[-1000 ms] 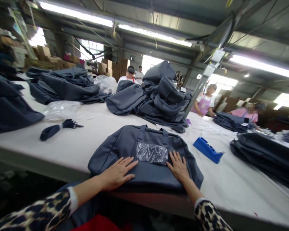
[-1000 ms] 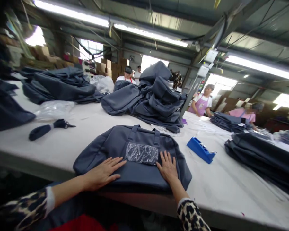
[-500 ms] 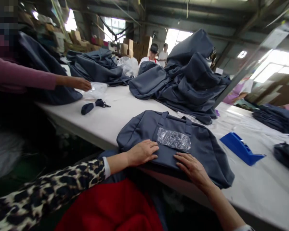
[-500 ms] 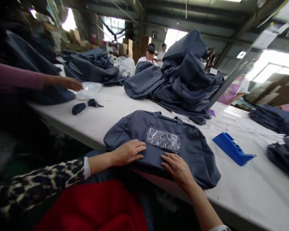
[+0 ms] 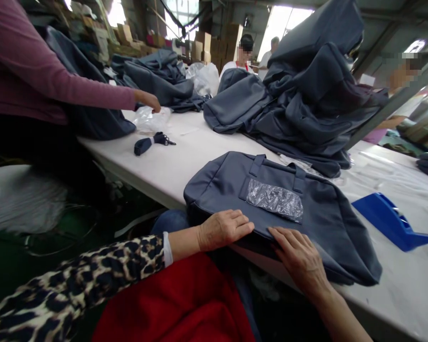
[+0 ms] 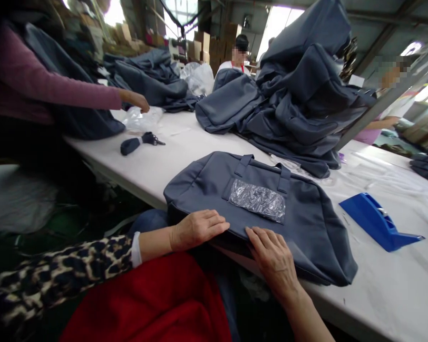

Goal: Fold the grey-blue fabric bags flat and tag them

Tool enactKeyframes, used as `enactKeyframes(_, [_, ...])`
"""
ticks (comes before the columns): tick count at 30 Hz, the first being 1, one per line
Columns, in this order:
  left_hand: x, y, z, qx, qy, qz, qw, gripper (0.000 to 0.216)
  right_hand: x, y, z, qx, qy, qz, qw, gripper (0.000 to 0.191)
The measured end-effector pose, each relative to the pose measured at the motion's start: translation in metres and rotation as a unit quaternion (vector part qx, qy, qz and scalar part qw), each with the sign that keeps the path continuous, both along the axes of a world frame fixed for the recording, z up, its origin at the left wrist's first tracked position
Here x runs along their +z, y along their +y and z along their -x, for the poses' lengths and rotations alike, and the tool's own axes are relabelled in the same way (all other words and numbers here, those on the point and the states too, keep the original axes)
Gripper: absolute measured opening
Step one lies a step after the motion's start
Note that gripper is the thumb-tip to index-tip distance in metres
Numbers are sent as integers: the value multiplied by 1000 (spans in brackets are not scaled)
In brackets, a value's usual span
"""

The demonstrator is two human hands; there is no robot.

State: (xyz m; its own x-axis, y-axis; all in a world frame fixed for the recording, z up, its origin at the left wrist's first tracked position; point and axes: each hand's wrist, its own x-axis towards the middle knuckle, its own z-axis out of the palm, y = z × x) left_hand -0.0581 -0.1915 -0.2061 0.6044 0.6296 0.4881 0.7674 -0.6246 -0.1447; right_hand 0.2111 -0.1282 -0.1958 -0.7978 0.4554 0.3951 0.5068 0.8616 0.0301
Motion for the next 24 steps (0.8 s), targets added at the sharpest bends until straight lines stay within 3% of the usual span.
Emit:
enactKeyframes(5, [-19,-15,0,-22,15,45,999,18,-26,-11,1,12,-29,-4,999,32])
enactKeyframes(9, [-38,-22,5,-19,58,31,998,29,-42,-13,0,14,-37,-12,999,33])
enactKeyframes(13, [-40,-20,5,-3,77,10,997,27,-46,-12,1,17,-34,-9,999,32])
enactKeyframes(16, [-34,-18,1,4,75,4,997,25,-47,-14,9,7,-31,-36,999,36])
enactKeyframes(19, [-20,-13,-4,8,66,-13,998,22,-40,-14,20,-24,-19,-62,998,54])
enactKeyframes(22, [8,-2,-8,1,57,-39,998,20,-20,-3,28,-36,-13,-64,997,68])
enactKeyframes(24, [32,4,-10,8,34,-54,998,21,2,12,30,-41,-21,-62,997,67])
